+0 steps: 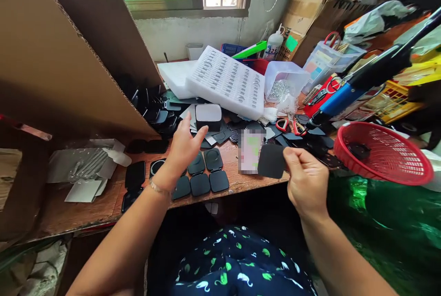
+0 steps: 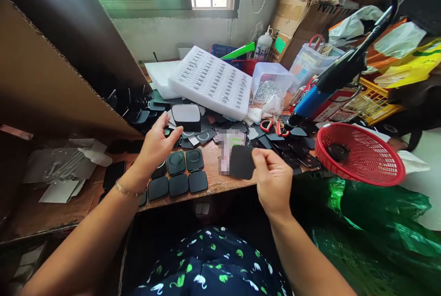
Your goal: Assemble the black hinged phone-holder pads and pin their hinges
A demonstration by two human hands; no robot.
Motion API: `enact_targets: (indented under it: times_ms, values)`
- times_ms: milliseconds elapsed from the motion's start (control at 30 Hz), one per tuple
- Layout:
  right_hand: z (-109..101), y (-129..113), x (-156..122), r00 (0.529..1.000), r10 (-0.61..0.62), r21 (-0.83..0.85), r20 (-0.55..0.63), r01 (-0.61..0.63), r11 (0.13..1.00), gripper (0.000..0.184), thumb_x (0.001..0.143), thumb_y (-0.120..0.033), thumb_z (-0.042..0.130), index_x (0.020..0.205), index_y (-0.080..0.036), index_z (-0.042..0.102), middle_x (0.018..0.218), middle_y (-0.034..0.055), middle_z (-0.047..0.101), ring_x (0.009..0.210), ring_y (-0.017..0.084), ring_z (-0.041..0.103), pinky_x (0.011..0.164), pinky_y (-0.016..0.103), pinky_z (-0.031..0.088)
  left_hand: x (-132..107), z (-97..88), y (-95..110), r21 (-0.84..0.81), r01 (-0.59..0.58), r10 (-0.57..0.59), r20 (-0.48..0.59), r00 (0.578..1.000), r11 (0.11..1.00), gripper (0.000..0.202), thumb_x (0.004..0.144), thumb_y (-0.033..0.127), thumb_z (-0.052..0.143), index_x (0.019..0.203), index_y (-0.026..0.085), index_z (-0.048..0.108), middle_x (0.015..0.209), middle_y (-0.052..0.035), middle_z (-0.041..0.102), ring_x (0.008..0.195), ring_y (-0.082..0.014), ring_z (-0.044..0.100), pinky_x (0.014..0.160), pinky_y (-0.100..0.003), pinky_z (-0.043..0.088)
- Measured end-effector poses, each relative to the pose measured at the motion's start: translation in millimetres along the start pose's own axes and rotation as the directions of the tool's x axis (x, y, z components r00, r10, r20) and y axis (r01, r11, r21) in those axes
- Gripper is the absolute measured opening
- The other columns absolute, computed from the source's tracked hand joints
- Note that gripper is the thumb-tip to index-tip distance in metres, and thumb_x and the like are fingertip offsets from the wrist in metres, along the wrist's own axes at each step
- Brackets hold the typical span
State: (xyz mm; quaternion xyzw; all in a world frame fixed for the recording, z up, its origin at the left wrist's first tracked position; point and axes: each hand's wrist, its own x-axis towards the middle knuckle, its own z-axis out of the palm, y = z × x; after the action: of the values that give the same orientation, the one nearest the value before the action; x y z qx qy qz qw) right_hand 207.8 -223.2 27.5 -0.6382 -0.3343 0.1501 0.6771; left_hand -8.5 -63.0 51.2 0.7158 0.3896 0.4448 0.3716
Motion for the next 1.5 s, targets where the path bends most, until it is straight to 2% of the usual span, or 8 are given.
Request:
enact_targets:
  times_ms: [167, 300, 500, 833, 933, 1067, 1233, 1500]
  values:
    - [27, -4, -40, 0.916, -0.34, -0.289, 0.211, 0.391, 0.874, 0.013, 0.095, -0.026, 0.061, 0.097, -0.022, 0.072, 0.084, 0.0043, 0.074, 0.074, 0.018, 0.069, 0.07, 0.031, 0.056, -92, 14.2, 32, -0.175, 0.11, -0.011, 0.487, 0.873, 0.978, 0.061, 0.097, 0.052, 0.056, 0.149, 0.022, 0.049, 0.152, -0.0126, 0.053, 0.141, -0.0302, 0.049, 0.117, -0.047, 0.041]
    - [47, -2, -62, 0.701, -0.405, -0.05, 0.586, 0.53, 0.846, 0.032, 0.093, -0.031, 0.065, 0.123, -0.022, 0.066, 0.11, 0.0101, 0.073, 0.089, 0.021, 0.071, 0.075, 0.032, 0.061, -147, 11.9, 22, -0.46, 0.438, -0.251, 0.412, 0.876, 0.773, 0.074, 0.092, 0.063, 0.059, 0.151, 0.021, 0.045, 0.156, -0.0146, 0.047, 0.141, -0.032, 0.048, 0.115, -0.045, 0.044]
    - [62, -4, -37, 0.724, -0.19, -0.067, 0.663, 0.311, 0.948, 0.024, 0.097, -0.025, 0.059, 0.117, -0.022, 0.071, 0.106, 0.0087, 0.072, 0.084, 0.018, 0.068, 0.073, 0.031, 0.058, -136, -26.3, 6, -0.628, 0.645, -0.466, 0.457, 0.758, 0.435, 0.072, 0.095, 0.072, 0.034, 0.127, 0.016, 0.066, 0.128, -0.018, 0.069, 0.119, -0.0332, 0.065, 0.096, -0.047, 0.055]
    - [93, -17, -34, 0.381, -0.23, 0.053, 0.896, 0.421, 0.906, 0.013, 0.094, -0.02, 0.062, 0.093, -0.024, 0.075, 0.093, 0.0051, 0.069, 0.087, 0.018, 0.066, 0.077, 0.031, 0.056, -149, -52.8, -8, -0.661, 0.652, -0.417, 0.508, 0.754, 0.373, 0.062, 0.094, 0.065, 0.05, 0.129, 0.016, 0.067, 0.132, -0.0189, 0.068, 0.121, -0.0357, 0.065, 0.099, -0.049, 0.054]
    - [98, -30, -28, 0.402, -0.338, 0.136, 0.851, 0.453, 0.881, 0.015, 0.094, -0.02, 0.062, 0.093, -0.027, 0.074, 0.097, 0.0058, 0.07, 0.09, 0.019, 0.066, 0.079, 0.034, 0.056, -151, -65.2, -17, -0.66, 0.546, -0.46, 0.324, 0.827, 0.516, 0.061, 0.097, 0.056, 0.052, 0.146, 0.02, 0.051, 0.145, -0.0183, 0.059, 0.133, -0.0346, 0.057, 0.108, -0.051, 0.048]
    - [129, -31, 0, 0.68, -0.147, 0.039, 0.719, 0.172, 0.984, 0.003, 0.091, -0.025, 0.068, 0.092, -0.024, 0.07, 0.084, 0.0028, 0.07, 0.076, 0.016, 0.065, 0.068, 0.031, 0.054, -153, -75.6, -41, -0.028, 0.233, -0.233, 0.014, 0.972, 0.972, 0.059, 0.095, 0.029, 0.063, 0.151, 0.026, 0.044, 0.157, -0.0114, 0.046, 0.147, -0.0284, 0.041, 0.121, -0.049, 0.033]
    - [202, 9, 18, 0.467, 0.213, -0.126, 0.858, -0.211, 0.969, 0.02, 0.076, -0.031, 0.074, 0.087, -0.018, 0.064, 0.061, -0.0057, 0.059, 0.05, 0.008, 0.051, 0.049, 0.022, 0.04, -150, -69.5, -69, 0.561, -0.295, 0.058, 0.4, 0.914, 0.773, 0.059, 0.087, 0.001, 0.045, 0.145, 0.011, 0.049, 0.153, -0.0175, 0.049, 0.143, -0.0345, 0.045, 0.116, -0.058, 0.037]
    - [242, 43, 3, 0.368, 0.324, -0.265, 0.871, -0.201, 0.943, 0.016, 0.07, -0.028, 0.069, 0.081, -0.017, 0.063, 0.051, -0.0073, 0.052, 0.045, 0.008, 0.046, 0.044, 0.019, 0.032, -144, -71.7, -74, 0.631, -0.423, 0.086, 0.492, 0.866, 0.65, 0.054, 0.085, 0.005, 0.044, 0.139, 0.003, 0.054, 0.147, -0.0184, 0.056, 0.137, -0.0335, 0.053, 0.112, -0.051, 0.045]
